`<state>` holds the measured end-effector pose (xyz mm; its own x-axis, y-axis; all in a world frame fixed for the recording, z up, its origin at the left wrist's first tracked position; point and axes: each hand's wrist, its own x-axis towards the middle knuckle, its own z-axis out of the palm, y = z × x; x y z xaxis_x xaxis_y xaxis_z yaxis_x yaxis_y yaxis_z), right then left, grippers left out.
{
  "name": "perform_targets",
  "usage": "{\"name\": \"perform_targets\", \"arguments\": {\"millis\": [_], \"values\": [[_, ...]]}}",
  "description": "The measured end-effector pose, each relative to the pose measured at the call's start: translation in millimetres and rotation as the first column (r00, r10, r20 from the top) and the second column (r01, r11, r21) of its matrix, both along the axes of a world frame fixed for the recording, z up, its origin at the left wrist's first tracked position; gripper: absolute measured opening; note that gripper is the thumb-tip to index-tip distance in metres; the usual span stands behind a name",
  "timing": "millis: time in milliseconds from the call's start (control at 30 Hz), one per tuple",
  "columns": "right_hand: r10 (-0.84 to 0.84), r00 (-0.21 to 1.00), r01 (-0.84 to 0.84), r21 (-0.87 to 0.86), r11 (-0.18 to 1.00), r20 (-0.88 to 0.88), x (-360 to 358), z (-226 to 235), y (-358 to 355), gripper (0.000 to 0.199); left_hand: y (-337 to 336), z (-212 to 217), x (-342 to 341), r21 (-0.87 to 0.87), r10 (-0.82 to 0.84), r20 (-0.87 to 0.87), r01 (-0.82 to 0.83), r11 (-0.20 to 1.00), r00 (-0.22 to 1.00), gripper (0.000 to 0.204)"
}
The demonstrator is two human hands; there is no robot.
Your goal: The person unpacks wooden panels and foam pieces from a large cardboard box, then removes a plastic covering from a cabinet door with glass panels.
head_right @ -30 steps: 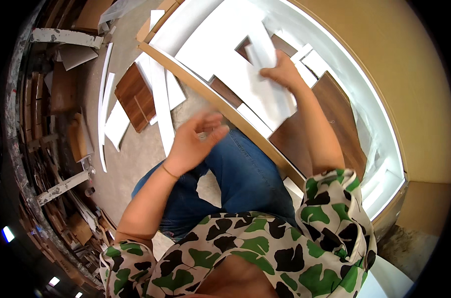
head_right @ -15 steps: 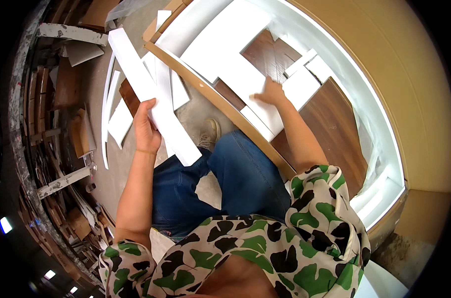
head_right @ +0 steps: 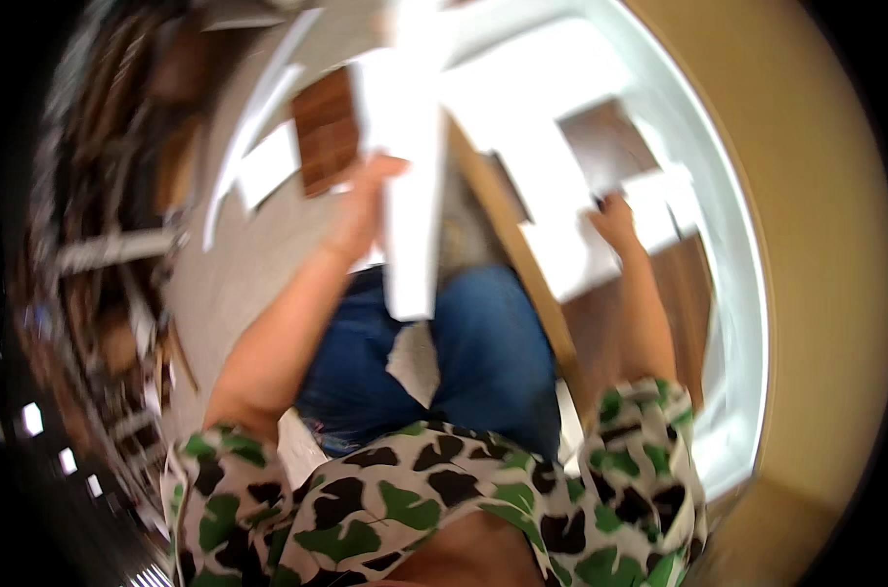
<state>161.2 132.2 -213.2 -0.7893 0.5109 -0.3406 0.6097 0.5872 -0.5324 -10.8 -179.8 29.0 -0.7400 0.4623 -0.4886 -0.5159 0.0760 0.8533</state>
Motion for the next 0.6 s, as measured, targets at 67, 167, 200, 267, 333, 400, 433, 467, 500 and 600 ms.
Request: {"name": "perform_targets", "arguments": {"millis": [67,167,200,267,333,400,433,467,500,600], "values": [[-0.166,0.958,0.176,0.024,0.984,-0.234,24,-6,1,0.038,-27,-28,-30,-0.013,0.141,-0.089,-0.143,0.99,0.986,0.031],[-0.138,0.947,0.219,0.27,0.938,-0.289,76,39,-4,0.031,-53,-38,-63,-0.184,0.211,-0.071,-0.221,0.958,0.975,0.03],[-0.169,0.928,0.274,0.3,0.914,-0.332,104,50,0,0.028,-56,-40,-76,-0.24,0.232,-0.06,-0.24,0.941,0.971,0.032],[-0.3,0.878,0.427,0.33,0.842,-0.372,159,55,0,0.027,-84,-55,-114,-0.511,0.153,-0.136,-0.202,0.836,0.979,0.04],[-0.482,0.834,0.551,0.361,0.753,-0.267,227,48,-13,0.026,-107,-64,-137,-0.548,0.106,-0.231,-0.219,0.807,0.967,0.055],[-0.699,0.708,0.69,0.311,0.654,-0.101,313,34,-14,0.028,-113,-95,-147,-0.62,0.071,-0.456,-0.374,0.69,0.887,0.066],[-0.784,0.621,0.739,0.324,0.591,0.013,350,31,-18,0.031,-103,-101,-146,-0.561,-0.022,-0.507,-0.311,0.767,0.862,0.064],[-0.85,0.511,0.779,0.349,0.52,0.126,389,30,-28,0.034,-68,-90,-124,-0.548,-0.219,-0.542,-0.144,0.824,0.811,0.051],[-0.875,0.437,0.798,0.36,0.484,0.21,433,20,-39,0.039,-37,-86,-108,-0.568,-0.373,-0.618,-0.065,0.821,0.693,0.042],[-0.903,0.202,0.8,0.468,0.376,0.38,516,1,-78,0.056,79,-63,-16,-0.507,-0.592,-0.627,0.311,0.804,0.507,0.024]]}}
